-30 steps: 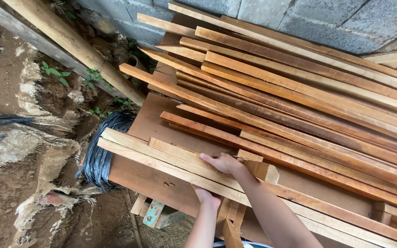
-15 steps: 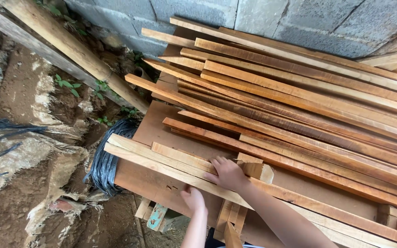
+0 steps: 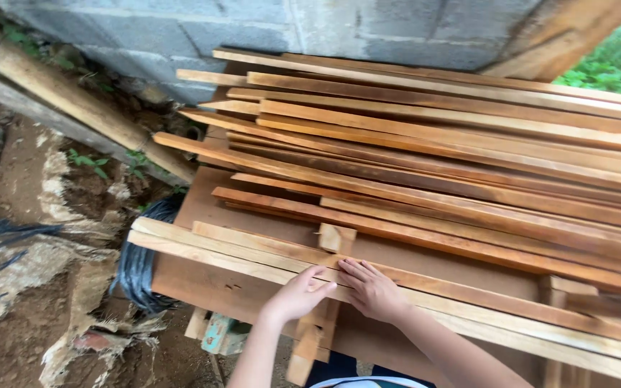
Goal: The person stacks long wooden planks on a wooden workbench, aligning them into a neat pile. They then use black plastic ties to secure the stack of planks together, wrapping the ties around the wood and fastening them.
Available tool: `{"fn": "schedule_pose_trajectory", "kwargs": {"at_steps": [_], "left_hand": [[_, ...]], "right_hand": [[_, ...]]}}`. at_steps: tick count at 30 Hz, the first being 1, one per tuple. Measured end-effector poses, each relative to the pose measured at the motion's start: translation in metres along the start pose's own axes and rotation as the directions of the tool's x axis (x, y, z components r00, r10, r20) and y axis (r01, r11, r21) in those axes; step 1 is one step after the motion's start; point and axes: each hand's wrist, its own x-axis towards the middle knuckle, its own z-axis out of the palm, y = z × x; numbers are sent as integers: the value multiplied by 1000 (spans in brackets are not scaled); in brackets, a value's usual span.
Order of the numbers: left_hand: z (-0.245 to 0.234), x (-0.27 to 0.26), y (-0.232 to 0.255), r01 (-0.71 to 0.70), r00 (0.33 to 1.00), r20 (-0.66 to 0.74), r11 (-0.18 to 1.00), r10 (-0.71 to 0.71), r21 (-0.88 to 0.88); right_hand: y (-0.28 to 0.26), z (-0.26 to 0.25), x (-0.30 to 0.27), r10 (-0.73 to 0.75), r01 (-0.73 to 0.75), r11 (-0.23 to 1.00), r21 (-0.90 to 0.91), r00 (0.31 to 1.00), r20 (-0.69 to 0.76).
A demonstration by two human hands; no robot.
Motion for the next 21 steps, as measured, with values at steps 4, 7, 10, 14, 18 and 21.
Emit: {"fn": "schedule_pose_trajectory", "kwargs": {"at_steps": [4, 7, 10, 14, 18, 21], "left_hand": [[34, -36, 90, 17, 997, 64, 971, -34, 240], [104, -13, 126, -100, 995, 73, 881, 75, 462], [196, 49, 111, -209, 969, 27, 752, 247, 625], [263, 67, 107, -224, 962, 38, 699, 271, 679], [277, 72, 107, -135, 969, -42, 658, 245, 741], [285, 78, 96, -97, 973, -53, 608, 224, 788]], "right_hand": [[32, -24, -37, 183, -186, 982, -2, 964, 193], [50, -64, -63, 418, -381, 908, -173, 816, 399], [68, -108, -109, 521, -469, 849, -243, 664, 537], [118, -134, -217, 657, -645, 733, -217, 590, 468], [149, -157, -336, 832, -867, 494, -69, 448, 326], [177, -143, -417, 909, -838, 413, -357, 405, 101]]}}
